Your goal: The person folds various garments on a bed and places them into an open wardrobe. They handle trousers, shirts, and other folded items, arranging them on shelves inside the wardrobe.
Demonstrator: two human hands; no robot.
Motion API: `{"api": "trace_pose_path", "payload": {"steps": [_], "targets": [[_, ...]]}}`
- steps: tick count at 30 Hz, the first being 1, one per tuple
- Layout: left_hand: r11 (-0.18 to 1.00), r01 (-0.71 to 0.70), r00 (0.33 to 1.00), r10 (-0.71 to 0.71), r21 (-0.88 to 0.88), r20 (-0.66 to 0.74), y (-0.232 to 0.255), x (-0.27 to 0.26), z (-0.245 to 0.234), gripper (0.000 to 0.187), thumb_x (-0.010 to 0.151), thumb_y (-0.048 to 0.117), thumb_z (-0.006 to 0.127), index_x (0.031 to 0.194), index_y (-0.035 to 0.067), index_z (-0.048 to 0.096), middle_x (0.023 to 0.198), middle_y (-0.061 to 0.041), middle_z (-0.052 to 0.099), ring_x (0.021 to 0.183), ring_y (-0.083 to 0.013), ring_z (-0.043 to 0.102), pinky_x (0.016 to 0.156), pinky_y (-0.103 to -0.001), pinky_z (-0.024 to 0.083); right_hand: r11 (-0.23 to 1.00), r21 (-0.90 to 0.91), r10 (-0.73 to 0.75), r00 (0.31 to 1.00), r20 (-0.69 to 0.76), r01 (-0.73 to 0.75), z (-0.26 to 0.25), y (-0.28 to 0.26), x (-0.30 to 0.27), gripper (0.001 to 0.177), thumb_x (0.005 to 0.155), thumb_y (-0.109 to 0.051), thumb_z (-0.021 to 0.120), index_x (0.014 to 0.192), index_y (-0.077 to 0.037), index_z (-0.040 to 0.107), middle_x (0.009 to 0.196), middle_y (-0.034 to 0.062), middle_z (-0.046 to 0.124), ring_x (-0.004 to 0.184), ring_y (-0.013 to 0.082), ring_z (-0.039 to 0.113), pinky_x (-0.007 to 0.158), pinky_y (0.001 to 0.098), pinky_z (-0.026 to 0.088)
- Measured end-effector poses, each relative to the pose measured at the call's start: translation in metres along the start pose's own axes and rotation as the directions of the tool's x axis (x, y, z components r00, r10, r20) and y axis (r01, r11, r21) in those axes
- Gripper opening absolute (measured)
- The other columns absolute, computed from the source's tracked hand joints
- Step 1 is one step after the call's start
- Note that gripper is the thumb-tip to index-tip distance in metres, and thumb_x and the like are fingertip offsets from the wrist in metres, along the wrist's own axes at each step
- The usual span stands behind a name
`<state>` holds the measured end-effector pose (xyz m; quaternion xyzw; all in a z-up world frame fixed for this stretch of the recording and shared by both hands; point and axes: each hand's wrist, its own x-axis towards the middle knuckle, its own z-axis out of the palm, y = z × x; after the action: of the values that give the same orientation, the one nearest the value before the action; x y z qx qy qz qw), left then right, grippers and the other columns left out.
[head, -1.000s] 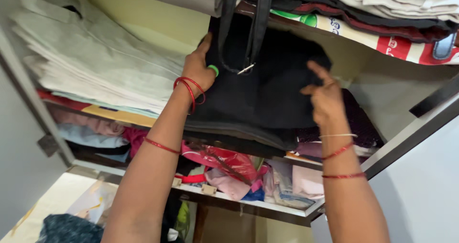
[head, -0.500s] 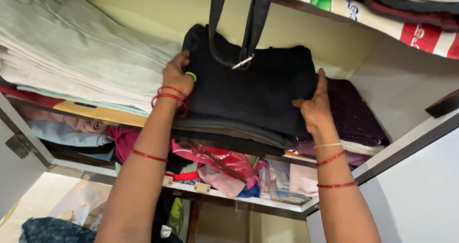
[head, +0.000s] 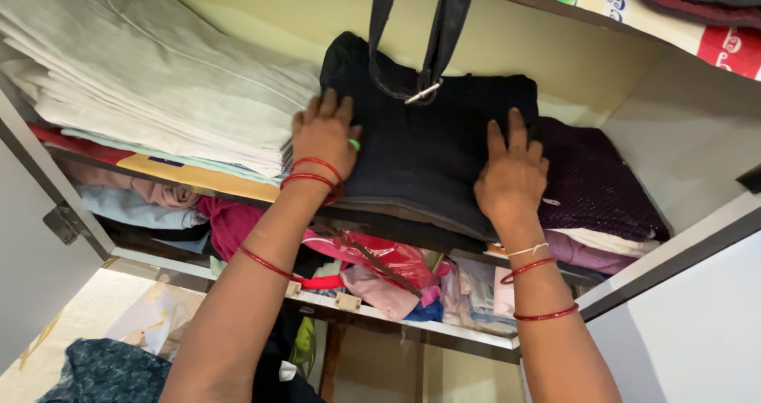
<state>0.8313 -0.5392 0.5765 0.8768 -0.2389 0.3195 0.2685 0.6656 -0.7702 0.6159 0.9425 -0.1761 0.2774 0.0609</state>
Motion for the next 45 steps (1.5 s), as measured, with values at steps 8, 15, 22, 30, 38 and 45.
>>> {"api": "trace_pose_path", "payload": {"steps": [8,15,22,30,38,45], "targets": [[0.987,0.071,0.8,0.029,-0.143,0.599,0.046,0.013,-0.003,0.08,0.092,0.072,0.034,0.157,0.025,0.033,0.168,-0.013,0.017,0.154,-0.0384,0.008,0.119,-0.068,0.004,0.983,0.183,-0.061,0.981,0.185,0.026,0.068,-0.003,0.069,0.094,0.091,-0.078,0.039,0.159,-0.013,0.032,0.168,0.0213,0.011,0.154,0.0495,0.003,0.121,0.0635,0.003],[0.977,0.106,0.806,0.024,-0.186,0.591,0.03,0.019,0.006,0.091,0.088,0.078,0.038,0.161,0.024,0.027,0.168,-0.013,0.018,0.157,-0.0345,0.007,0.121,-0.066,0.001,0.956,0.278,-0.028,0.91,0.413,-0.097,0.096,0.006,0.088,0.106,0.086,-0.087,0.026,0.162,-0.013,0.026,0.168,0.0266,0.005,0.151,0.0552,0.001,0.123,0.0595,0.004],[0.977,0.068,0.913,0.021,-0.203,0.408,0.014,0.002,0.027,0.083,0.098,0.07,0.03,0.158,0.013,0.035,0.164,-0.02,0.029,0.153,-0.0422,0.018,0.123,-0.057,0.012,0.949,0.316,-0.117,0.945,0.306,0.015,0.079,0.003,0.061,0.086,0.096,-0.071,0.024,0.159,-0.013,0.032,0.17,0.0186,0.013,0.154,0.0474,0.007,0.123,0.0598,0.005],[0.989,-0.027,0.991,0.046,-0.145,0.124,-0.009,-0.093,0.002,0.08,0.105,0.06,0.028,0.153,-0.002,0.04,0.161,-0.023,0.036,0.152,-0.0439,0.026,0.124,-0.058,0.017,0.845,0.503,-0.208,0.978,-0.001,0.18,0.059,0.0,-0.047,0.078,0.105,-0.059,0.026,0.158,-0.002,0.033,0.169,0.02,0.021,0.157,0.0434,0.014,0.125,0.0579,0.009],[0.991,0.039,0.996,-0.048,-0.131,-0.069,0.008,-0.197,-0.017,0.084,0.103,0.058,0.04,0.156,-0.007,0.031,0.166,-0.031,0.022,0.154,-0.0475,0.016,0.122,-0.058,0.015,0.87,0.394,-0.153,0.921,-0.359,0.298,0.067,-0.034,-0.151,0.085,0.106,-0.057,0.041,0.157,0.009,0.027,0.169,0.0303,0.014,0.157,0.0494,0.009,0.124,0.0648,0.004],[0.743,0.298,0.95,-0.292,-0.599,0.111,-0.007,-0.287,0.004,0.083,0.105,0.06,0.032,0.158,-0.003,0.03,0.166,-0.026,0.026,0.157,-0.0411,0.023,0.126,-0.045,0.019,0.781,0.575,-0.141,0.966,-0.215,0.242,0.107,-0.045,-0.207,0.08,0.103,-0.054,0.043,0.159,0.002,0.029,0.17,0.0271,0.014,0.158,0.0457,0.009,0.125,0.0606,0.006]]}}
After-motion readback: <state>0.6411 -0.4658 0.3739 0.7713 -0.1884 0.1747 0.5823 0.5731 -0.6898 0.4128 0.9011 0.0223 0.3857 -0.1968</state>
